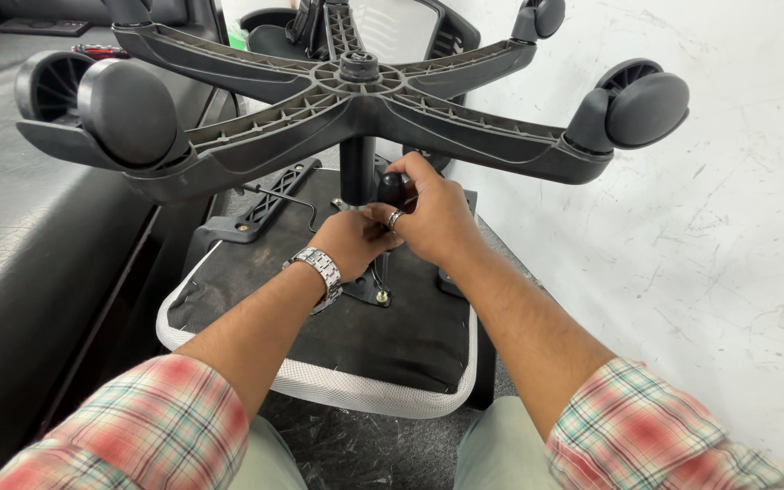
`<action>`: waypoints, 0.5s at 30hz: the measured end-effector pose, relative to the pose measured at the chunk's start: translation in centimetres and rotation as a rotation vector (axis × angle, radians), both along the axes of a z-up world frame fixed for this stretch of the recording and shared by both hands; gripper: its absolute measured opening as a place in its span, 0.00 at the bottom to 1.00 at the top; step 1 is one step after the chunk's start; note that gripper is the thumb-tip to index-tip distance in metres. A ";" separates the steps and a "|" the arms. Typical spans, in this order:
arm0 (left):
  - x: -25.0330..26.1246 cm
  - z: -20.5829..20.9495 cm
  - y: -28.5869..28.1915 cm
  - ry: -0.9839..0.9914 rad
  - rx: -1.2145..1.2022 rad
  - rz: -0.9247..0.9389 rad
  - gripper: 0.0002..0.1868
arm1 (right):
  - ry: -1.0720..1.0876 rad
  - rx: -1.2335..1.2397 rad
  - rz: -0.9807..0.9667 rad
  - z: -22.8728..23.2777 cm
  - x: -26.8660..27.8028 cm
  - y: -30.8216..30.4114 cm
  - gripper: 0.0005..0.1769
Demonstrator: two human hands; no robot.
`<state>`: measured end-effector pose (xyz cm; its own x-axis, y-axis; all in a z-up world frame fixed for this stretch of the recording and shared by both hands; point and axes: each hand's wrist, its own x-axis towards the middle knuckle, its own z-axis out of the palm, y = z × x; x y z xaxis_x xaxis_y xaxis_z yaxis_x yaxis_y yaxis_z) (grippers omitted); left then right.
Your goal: The person assembles an office chair by attaching the seat to the base with casters. They align the seat, insert the central gas lift, and tighten the mechanism by hand to secure the components together.
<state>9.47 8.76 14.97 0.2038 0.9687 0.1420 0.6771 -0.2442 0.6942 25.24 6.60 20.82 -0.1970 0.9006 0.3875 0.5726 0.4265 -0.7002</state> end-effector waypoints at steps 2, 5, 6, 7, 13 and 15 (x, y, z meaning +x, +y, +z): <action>-0.1 -0.1 0.1 -0.018 0.020 -0.012 0.22 | -0.013 0.034 0.056 -0.1 0.2 0.1 0.28; -0.5 -0.4 0.1 -0.111 -0.020 -0.019 0.21 | 0.017 0.050 0.171 -0.2 0.5 0.6 0.26; -0.5 -0.5 0.1 -0.152 -0.046 -0.023 0.21 | 0.035 0.048 0.210 -0.3 0.7 0.9 0.25; -0.5 -0.5 0.1 -0.156 -0.049 -0.028 0.21 | 0.042 0.050 0.242 -0.3 0.9 1.2 0.24; -0.2 -0.1 0.1 -0.057 -0.028 -0.011 0.21 | 0.037 0.156 0.190 -0.3 1.0 1.5 0.19; 0.0 0.1 0.1 -0.019 -0.036 -0.006 0.22 | 0.029 0.115 0.129 -0.1 0.9 1.2 0.18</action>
